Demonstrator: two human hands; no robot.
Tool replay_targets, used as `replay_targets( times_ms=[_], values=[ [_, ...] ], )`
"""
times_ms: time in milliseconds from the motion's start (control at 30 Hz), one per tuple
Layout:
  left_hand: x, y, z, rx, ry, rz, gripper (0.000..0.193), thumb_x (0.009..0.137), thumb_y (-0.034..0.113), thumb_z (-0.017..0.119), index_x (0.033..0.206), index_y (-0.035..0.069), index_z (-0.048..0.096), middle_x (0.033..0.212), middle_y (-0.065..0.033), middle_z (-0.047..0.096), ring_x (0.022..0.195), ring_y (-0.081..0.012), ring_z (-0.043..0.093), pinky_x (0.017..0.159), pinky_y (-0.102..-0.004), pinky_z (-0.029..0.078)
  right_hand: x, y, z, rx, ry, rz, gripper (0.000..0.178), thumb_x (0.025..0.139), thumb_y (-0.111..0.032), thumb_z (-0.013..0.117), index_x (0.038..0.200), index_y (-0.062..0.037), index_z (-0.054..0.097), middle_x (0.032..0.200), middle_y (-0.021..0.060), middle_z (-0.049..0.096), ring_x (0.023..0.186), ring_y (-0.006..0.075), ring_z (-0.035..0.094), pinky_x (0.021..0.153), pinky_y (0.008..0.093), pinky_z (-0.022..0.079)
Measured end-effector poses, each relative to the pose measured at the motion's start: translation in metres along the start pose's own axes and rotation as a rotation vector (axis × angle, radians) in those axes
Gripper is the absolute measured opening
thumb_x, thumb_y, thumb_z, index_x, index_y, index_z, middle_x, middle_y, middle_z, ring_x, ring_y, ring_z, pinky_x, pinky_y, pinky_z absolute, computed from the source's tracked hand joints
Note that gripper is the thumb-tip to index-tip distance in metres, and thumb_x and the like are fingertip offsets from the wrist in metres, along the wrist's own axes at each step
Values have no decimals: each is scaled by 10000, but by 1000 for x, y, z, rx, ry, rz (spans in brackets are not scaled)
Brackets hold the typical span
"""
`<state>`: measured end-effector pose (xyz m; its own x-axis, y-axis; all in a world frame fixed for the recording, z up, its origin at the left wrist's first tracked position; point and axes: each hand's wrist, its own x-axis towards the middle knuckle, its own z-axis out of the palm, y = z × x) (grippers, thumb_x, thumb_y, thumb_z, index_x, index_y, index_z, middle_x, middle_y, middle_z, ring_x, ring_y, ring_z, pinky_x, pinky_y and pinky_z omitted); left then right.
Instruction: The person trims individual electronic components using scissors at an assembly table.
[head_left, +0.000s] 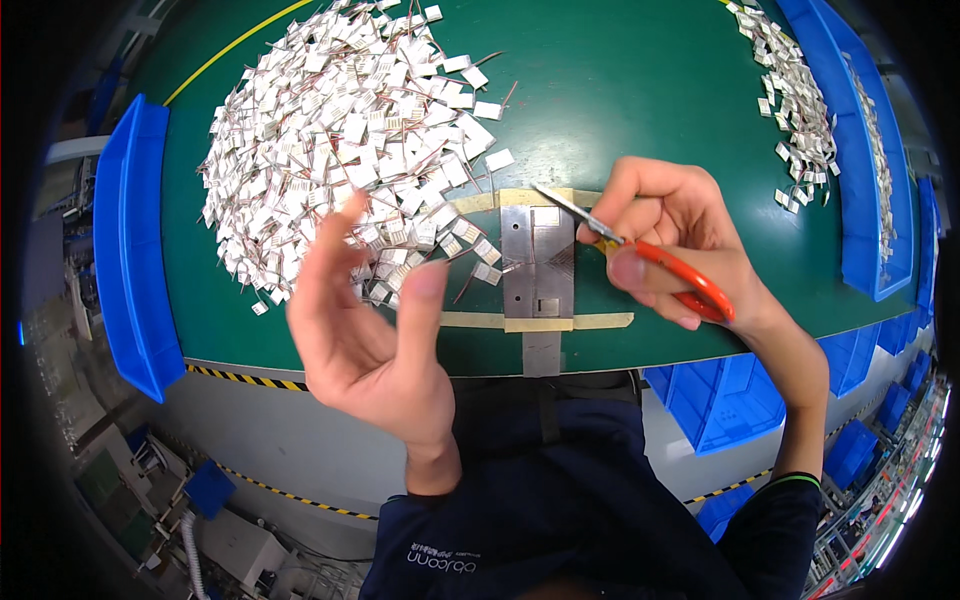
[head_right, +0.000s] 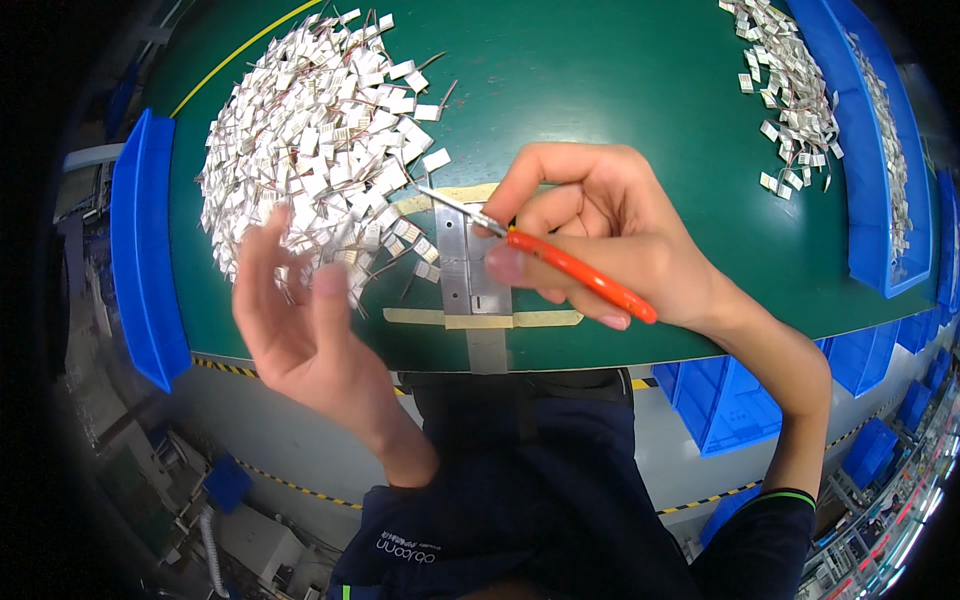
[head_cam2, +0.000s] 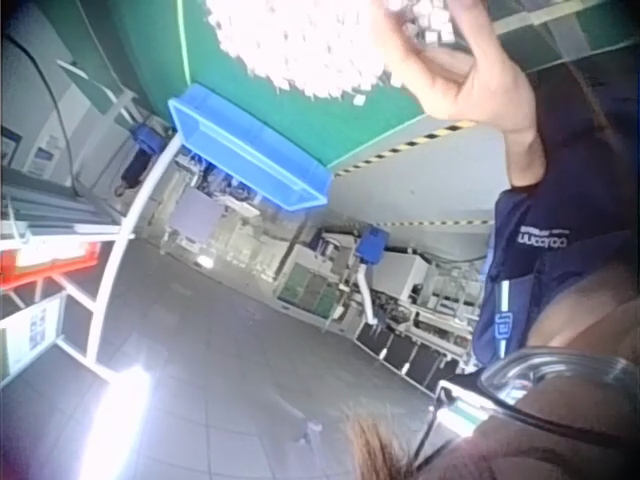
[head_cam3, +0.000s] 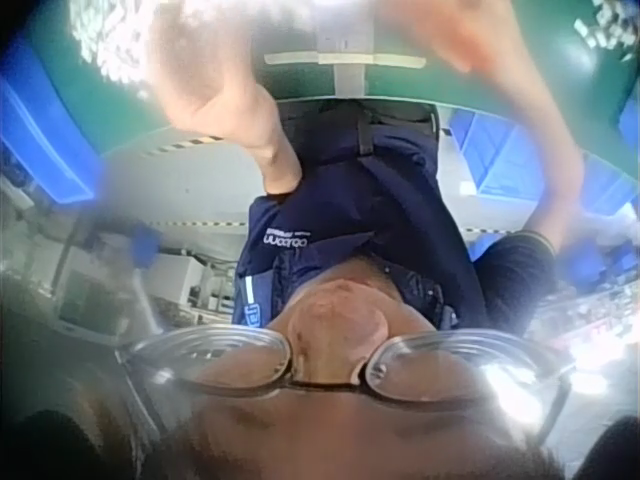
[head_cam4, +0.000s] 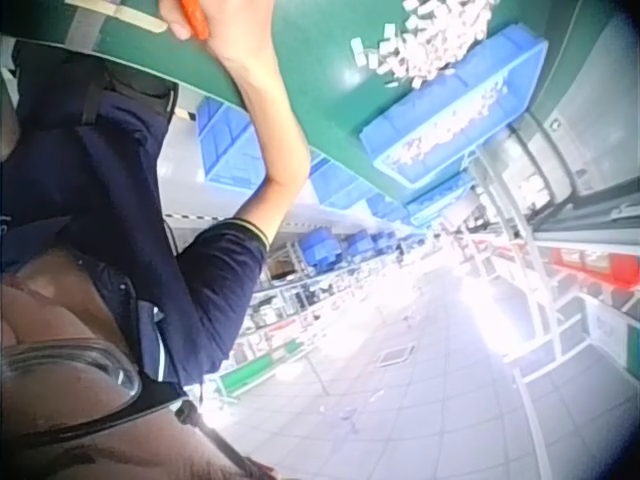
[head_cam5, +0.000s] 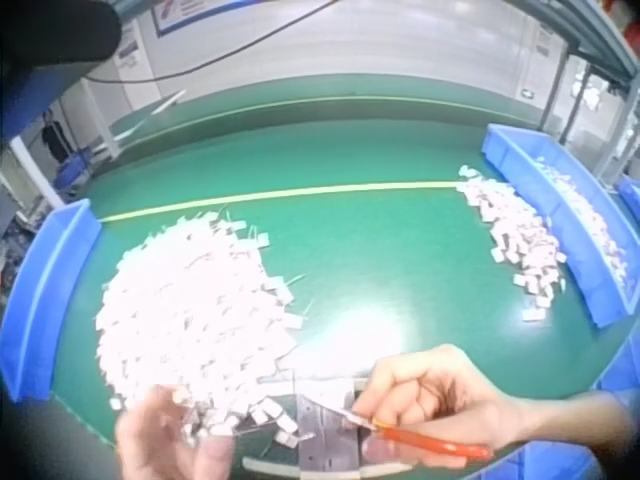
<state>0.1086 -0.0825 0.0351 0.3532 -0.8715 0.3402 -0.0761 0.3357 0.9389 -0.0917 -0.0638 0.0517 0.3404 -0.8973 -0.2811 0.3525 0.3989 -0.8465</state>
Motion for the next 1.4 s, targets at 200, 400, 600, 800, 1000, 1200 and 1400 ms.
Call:
replay_targets(
  times_ms=[200,400,600,800,1000,1200,1400],
  values=[
    [12,-7,-13,568,-787,372,372,595,65,818,948,35,706,1101,-79,639,1006,-284,533,907,-375,413,0,-2,1,13,122,64,168,846,-43,661,978,18,577,623,63,586,348,42,414,307,183,259],
    [5,-29,-9,497,-761,423,272,642,48,783,902,44,703,1002,-35,642,923,-266,518,812,-373,430,3,-2,6,-15,136,66,144,847,41,581,981,68,536,582,72,558,309,54,376,275,186,236],
    [5,-28,-9,479,-749,395,259,653,-11,748,901,45,700,973,-28,644,894,-260,529,786,-372,431,3,0,3,-11,104,58,195,852,-85,690,970,25,580,617,56,586,357,34,417,315,180,269],
    [14,-22,-6,516,-837,410,265,690,-16,701,938,77,690,1013,-30,613,934,-269,512,833,-389,411,3,-1,4,-34,115,67,192,852,-81,687,973,26,583,617,60,587,357,36,421,313,182,270],
    [32,-17,8,744,-1067,583,314,736,-14,606,981,174,659,1124,-32,499,1070,-271,437,928,-410,352,2,-1,5,-47,125,73,173,856,-68,676,973,20,584,617,59,588,356,35,425,315,182,271],
    [51,-9,14,782,-1248,608,279,744,35,598,961,205,641,1085,-16,497,1077,-252,443,957,-402,350,2,-1,4,-30,127,78,176,855,-69,677,978,16,584,626,63,591,354,36,414,317,183,272],
    [64,-11,20,804,-1248,811,250,703,43,621,911,179,619,1055,3,499,1054,-239,449,941,-395,355,1,-2,2,-3,140,80,182,856,-83,681,974,15,584,644,62,594,355,39,409,319,186,261]
  ],
)
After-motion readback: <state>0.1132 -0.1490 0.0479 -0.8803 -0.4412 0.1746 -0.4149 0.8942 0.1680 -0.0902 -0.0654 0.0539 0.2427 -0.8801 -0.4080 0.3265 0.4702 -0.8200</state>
